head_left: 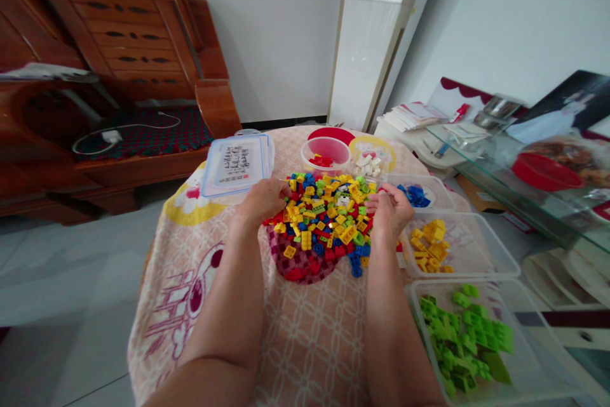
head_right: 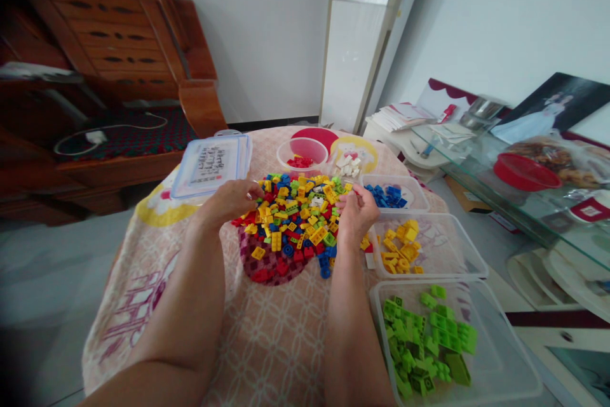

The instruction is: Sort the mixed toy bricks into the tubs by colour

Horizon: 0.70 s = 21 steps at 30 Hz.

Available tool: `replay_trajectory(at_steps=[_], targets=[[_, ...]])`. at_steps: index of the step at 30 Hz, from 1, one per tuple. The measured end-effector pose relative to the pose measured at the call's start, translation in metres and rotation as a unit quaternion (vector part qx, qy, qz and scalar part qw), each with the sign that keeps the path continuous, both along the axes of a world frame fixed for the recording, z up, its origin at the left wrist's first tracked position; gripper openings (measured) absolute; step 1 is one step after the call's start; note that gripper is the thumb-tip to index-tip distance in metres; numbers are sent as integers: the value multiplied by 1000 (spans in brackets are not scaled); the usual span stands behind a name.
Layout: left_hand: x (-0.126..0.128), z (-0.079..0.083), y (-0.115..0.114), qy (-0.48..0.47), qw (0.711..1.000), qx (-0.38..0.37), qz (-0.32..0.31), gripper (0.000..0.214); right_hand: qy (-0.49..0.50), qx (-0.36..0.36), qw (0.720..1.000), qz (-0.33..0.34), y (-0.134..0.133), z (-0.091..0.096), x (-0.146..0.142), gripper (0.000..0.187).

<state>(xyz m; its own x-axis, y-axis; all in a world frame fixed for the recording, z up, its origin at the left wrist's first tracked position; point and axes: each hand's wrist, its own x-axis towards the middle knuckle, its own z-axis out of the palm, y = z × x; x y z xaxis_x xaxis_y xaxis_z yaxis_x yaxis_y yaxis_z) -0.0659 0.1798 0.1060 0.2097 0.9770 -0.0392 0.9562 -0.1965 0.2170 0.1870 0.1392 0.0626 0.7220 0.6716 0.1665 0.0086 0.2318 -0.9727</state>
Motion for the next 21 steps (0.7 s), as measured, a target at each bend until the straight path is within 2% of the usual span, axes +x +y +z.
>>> replay_trajectory(at_steps=[3,7,16,21], targets=[[2,-1,1,-34,999,-8,-16,44,-15,-10,1000,6,0,-1,0,43],[8,-7,1,-127,991,-6,-41,46,-37,-27,999,15,1,-3,-1,46],[41,-20,5,-215,972,-14,-98,47,-14,-4,1000,28,1,0,-4,38],[56,-27,5,-253,960,-8,-118,40,-64,-50,993,83,1,-2,-7,37]])
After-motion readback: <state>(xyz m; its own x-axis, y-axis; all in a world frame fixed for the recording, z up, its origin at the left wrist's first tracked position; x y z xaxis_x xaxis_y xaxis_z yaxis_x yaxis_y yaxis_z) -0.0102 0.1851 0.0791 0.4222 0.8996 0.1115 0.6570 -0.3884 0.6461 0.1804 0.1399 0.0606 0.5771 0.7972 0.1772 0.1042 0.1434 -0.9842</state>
